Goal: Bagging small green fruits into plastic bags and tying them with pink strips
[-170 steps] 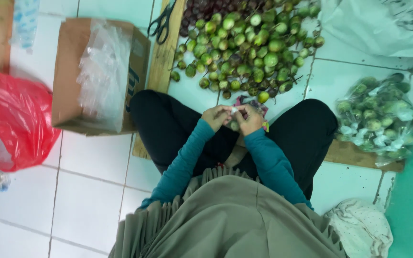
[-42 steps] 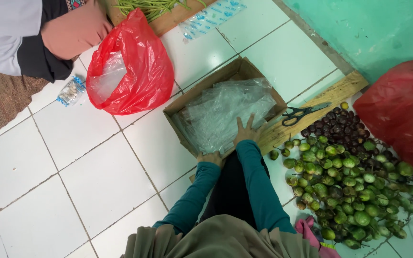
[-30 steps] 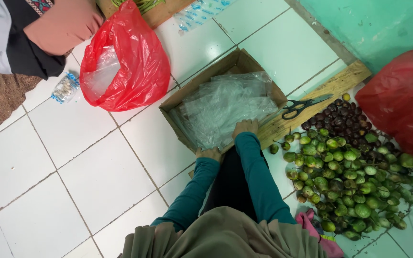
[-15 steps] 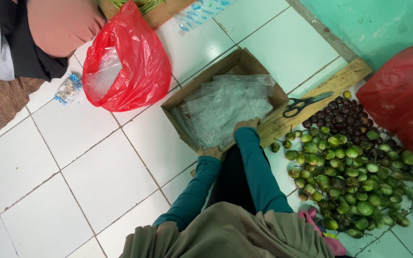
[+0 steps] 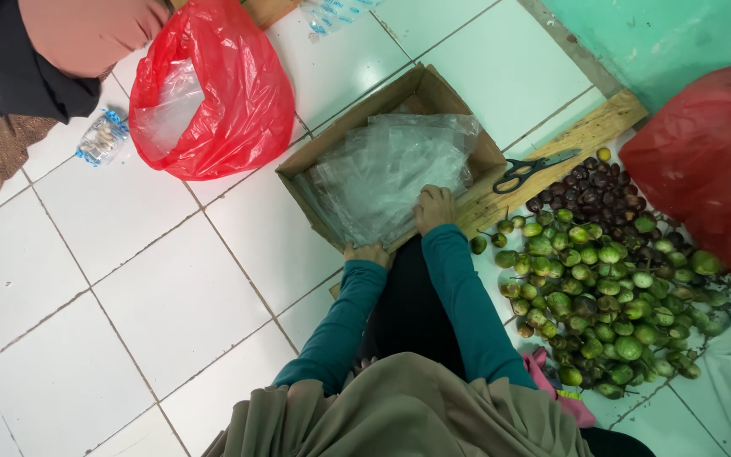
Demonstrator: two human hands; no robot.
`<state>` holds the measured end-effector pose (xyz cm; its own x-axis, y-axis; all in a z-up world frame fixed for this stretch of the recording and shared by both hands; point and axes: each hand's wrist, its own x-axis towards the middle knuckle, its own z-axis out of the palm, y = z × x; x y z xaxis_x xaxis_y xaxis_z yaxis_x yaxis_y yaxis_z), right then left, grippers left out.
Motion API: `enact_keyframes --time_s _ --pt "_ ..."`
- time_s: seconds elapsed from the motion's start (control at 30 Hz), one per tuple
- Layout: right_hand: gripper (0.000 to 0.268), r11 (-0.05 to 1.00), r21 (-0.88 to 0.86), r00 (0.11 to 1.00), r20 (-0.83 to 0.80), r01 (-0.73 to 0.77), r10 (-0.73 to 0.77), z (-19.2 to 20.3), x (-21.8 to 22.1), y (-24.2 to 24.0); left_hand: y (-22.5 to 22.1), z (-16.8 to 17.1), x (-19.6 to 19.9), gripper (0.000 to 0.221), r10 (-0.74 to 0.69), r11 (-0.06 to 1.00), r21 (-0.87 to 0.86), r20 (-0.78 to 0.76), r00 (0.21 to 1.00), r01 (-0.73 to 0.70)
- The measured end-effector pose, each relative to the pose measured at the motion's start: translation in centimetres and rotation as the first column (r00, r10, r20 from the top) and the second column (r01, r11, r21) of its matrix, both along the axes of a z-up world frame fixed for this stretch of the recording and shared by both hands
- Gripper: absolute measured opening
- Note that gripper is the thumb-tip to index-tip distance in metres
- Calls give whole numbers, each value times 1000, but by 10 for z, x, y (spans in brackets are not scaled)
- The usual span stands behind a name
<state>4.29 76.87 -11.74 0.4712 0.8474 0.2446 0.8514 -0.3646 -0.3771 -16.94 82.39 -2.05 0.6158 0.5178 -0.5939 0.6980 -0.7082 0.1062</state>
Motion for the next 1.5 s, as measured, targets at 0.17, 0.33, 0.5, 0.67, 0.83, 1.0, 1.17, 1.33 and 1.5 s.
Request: enact_keyframes --time_s 0.17,0.33,0.5,0.67,0.83,1.0,1.17,1.33,1.5 --pt "15 976 216 988 -154 18 16 71 -35 -60 1 -10 -4 43 -97 995 -1 15 995 97" --pt "11 920 349 959 -270 177 -82 81 -74 -123 0 2 -2 38 -101 994 41 55 993 99" --pt "13 881 312 883 -421 355 -206 75 -111 -186 -2 -29 0 31 -117 985 142 96 989 103" --pt "29 895 249 884 -391 370 -257 4 -105 -226 -9 34 3 42 -129 987 97 13 992 127" --pt "39 955 70 909 -333 288 -250 6 -95 -262 -16 57 1 41 -116 987 109 -4 993 115" --pt "78 927 -327 941 -216 181 -260 95 -82 -299 -19 48 1 35 -95 983 156 -5 995 95" --pt "59 896 -323 882 -262 304 -393 89 -66 -371 -16 29 6 53 -22 993 117 -26 999 25" --pt "49 786 -484 832 -186 385 -522 41 -55 -473 -9 32 4 81 55 998 27 94 994 -58" --pt "55 608 -660 727 -134 441 -673 -10 -68 -547 -79 37 26 70 -116 985 169 769 628 -26"
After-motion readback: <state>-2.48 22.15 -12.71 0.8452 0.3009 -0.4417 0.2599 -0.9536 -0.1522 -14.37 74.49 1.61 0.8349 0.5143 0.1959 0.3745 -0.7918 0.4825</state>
